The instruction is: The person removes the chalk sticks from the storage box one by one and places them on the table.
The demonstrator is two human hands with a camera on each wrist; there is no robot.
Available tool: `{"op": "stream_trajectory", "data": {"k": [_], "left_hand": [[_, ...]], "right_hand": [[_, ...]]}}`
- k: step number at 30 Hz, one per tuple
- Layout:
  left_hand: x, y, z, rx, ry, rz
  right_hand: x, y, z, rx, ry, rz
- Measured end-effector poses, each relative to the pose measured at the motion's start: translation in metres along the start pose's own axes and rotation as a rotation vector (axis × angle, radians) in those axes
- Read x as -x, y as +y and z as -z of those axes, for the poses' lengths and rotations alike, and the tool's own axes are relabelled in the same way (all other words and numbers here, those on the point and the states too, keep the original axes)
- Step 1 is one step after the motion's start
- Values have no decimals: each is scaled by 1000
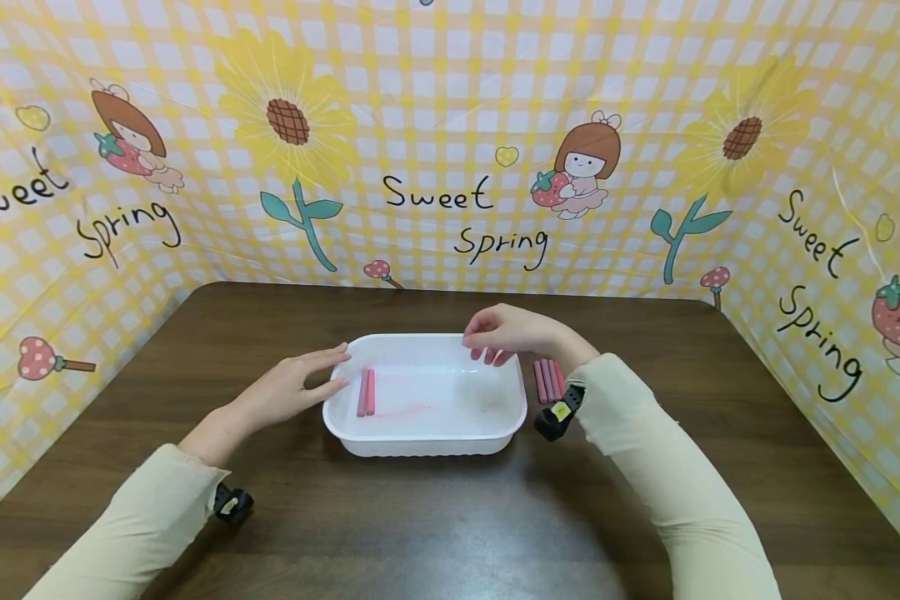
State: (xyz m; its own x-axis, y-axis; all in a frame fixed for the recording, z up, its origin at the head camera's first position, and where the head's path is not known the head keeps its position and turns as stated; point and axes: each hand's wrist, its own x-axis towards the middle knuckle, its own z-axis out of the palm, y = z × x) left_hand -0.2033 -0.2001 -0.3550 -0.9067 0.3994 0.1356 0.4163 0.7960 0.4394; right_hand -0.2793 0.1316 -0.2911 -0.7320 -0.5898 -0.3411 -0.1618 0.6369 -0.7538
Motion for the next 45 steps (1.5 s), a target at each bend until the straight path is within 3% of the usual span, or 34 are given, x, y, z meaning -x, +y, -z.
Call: {"op": "stream_trajectory", "data": {"k": [12,22,35,45], "left_hand": [[0,-1,0,1,-3,-3],[0,0,1,-1,-17,15],[1,1,1,-4,-21,36],[0,1,1,-4,-11,14]], "right_hand": [[-37,-28,-25,134,-86,35],[-63,-43,-40,157,-149,62],[-99,-46,-61,202,-193,32],[-110,-43,-75,236,-228,-16]]}}
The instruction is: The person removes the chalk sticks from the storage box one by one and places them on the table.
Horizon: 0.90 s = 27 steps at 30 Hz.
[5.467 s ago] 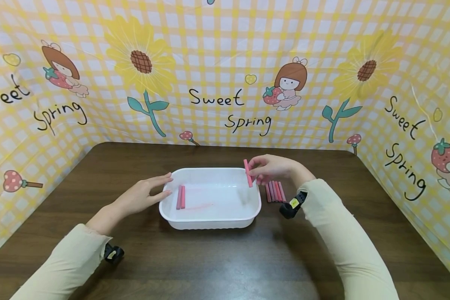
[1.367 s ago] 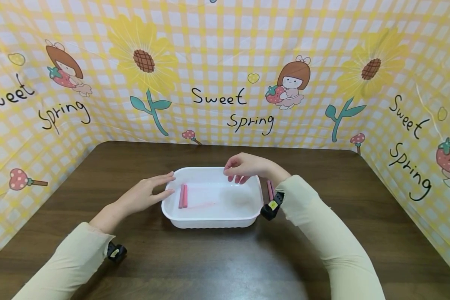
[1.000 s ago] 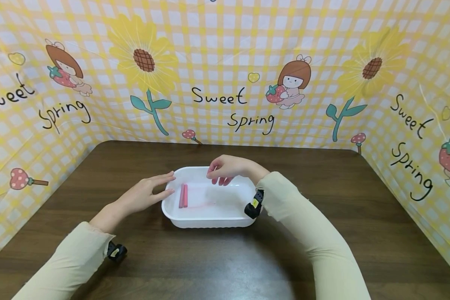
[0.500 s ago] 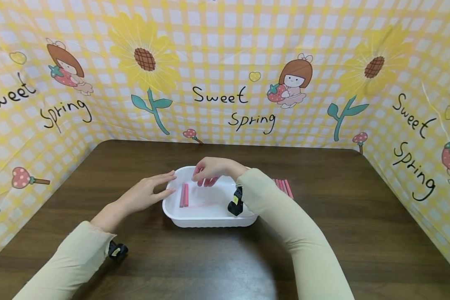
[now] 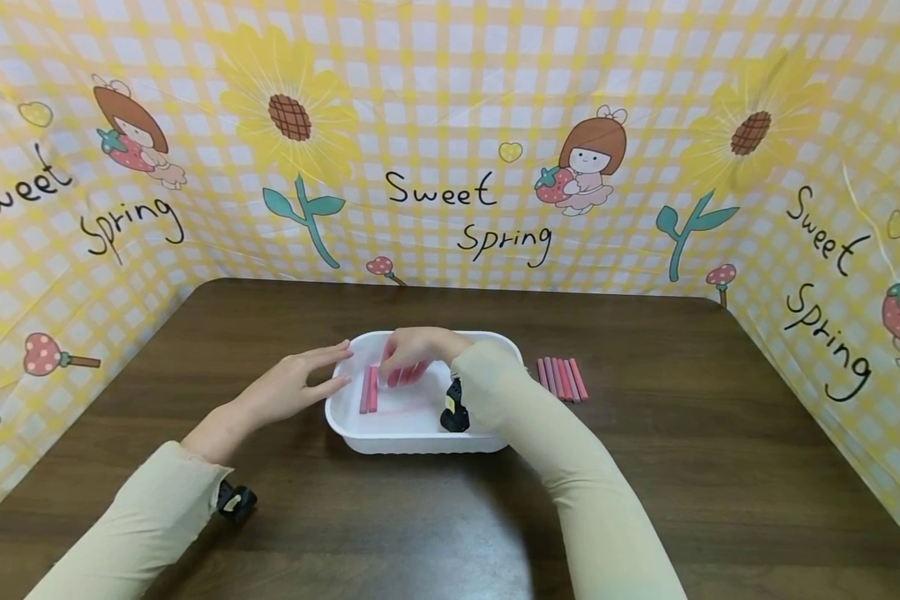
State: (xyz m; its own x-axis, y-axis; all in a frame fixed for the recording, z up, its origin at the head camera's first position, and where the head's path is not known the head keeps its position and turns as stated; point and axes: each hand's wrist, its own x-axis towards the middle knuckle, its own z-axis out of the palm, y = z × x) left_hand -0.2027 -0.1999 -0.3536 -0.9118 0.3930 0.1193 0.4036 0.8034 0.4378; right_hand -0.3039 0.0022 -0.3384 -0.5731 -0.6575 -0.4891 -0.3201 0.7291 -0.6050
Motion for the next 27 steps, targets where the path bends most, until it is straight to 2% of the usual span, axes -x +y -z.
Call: {"op": "stream_trajectory", "data": {"k": [11,17,27], "left_hand": [[-1,2,0,0,-3,3],[-1,1,1,0,-4,7],[0,1,0,-2,3,4]], "right_hand": [[-14,1,-10,-42,-17,-39],[-19,-3,-14,-20,-1,-56],[-21,-6,-15,-13,-18,-74]]}}
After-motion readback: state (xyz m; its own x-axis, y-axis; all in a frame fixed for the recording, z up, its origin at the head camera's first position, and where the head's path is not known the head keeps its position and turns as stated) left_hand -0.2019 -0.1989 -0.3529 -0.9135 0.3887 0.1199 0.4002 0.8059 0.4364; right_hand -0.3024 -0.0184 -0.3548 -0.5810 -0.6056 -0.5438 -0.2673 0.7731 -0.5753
